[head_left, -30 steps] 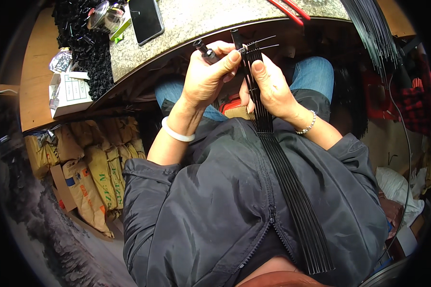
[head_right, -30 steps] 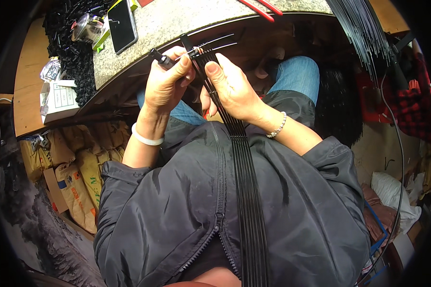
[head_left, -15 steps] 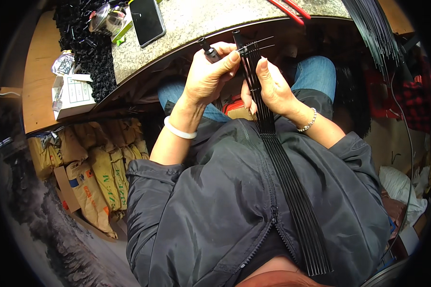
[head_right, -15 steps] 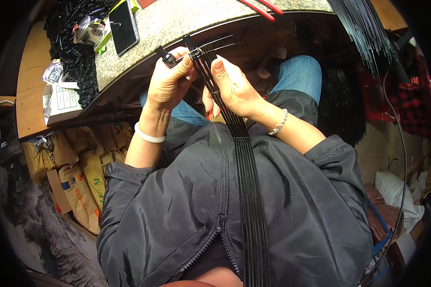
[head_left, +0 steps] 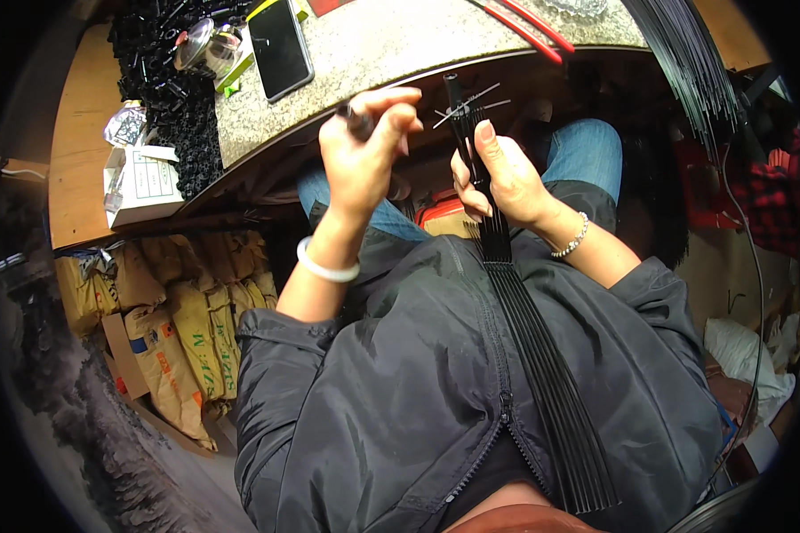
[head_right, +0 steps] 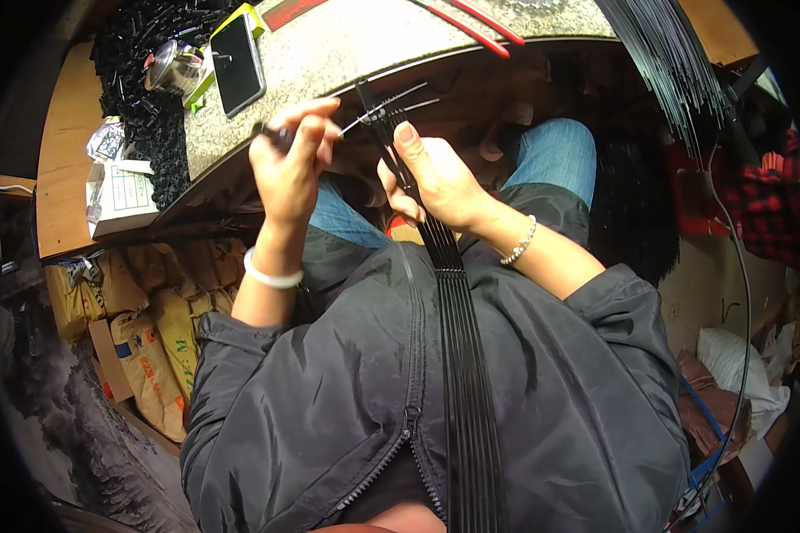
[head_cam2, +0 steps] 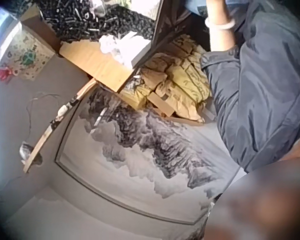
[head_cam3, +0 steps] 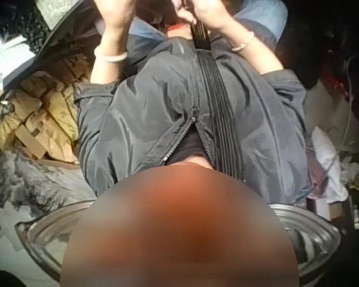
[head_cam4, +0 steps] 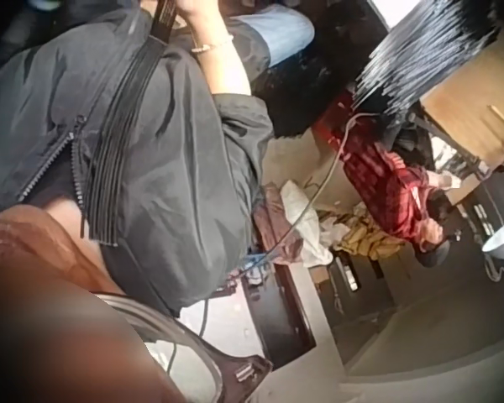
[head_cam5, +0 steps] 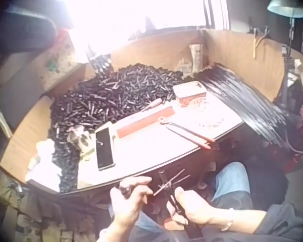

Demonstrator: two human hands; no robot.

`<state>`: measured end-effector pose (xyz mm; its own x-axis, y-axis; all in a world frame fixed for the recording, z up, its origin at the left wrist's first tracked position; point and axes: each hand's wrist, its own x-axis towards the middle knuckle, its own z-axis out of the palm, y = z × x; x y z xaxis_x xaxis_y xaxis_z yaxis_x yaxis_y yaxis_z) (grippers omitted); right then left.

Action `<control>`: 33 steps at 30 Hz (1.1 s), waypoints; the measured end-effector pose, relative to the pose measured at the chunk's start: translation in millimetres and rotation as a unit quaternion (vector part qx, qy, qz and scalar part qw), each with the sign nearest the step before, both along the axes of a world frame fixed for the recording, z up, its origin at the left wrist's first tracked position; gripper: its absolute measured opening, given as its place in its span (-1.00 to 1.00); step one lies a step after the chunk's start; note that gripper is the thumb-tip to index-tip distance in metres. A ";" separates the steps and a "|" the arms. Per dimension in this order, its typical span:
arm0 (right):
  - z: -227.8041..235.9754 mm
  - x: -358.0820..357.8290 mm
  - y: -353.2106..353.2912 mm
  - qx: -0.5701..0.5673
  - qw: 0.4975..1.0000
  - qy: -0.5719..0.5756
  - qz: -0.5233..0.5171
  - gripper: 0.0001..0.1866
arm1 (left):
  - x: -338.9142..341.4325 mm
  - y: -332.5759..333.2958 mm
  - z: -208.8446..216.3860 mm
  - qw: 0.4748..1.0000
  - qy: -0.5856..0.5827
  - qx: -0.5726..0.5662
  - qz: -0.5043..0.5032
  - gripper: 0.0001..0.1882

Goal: Assembling black industrial components, likely wire harnesses, using pliers and manual dexterity at a workbench.

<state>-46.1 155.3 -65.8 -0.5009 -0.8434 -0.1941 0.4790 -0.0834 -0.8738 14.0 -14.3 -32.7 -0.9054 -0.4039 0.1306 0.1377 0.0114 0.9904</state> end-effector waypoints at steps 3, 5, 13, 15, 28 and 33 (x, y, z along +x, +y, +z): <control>1.4 -0.8 -2.3 0.005 1.000 0.005 -0.002 -0.32 | 8.9 20.3 11.4 0.990 0.086 -0.111 0.004 -0.79; 2.0 0.4 -2.5 0.002 1.000 0.011 -0.006 -0.32 | 5.1 20.8 6.8 0.968 0.112 -0.223 0.033 -0.87; 4.5 -0.9 1.6 0.010 0.999 0.040 -0.011 -0.30 | 3.9 23.8 9.9 0.993 0.100 -0.055 0.015 -0.75; 6.3 -0.4 0.3 0.006 1.000 0.028 -0.008 -0.30 | -2.8 3.4 4.7 0.973 0.163 0.148 -0.066 -0.57; 7.0 3.2 -0.5 0.018 0.999 0.042 -0.014 -0.30 | -34.5 0.4 27.3 0.953 0.006 0.281 -0.118 -0.58; 6.8 1.8 -0.9 0.005 0.999 0.053 -0.010 -0.30 | -43.1 6.4 29.6 0.971 -0.004 0.226 -0.080 -0.53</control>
<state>-44.3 154.5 -59.1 -0.5359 -0.8312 -0.1481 0.3825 -0.0827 -0.9202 -29.1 -7.9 -3.1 -0.9613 -0.2734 -0.0341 0.0949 -0.4448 0.8906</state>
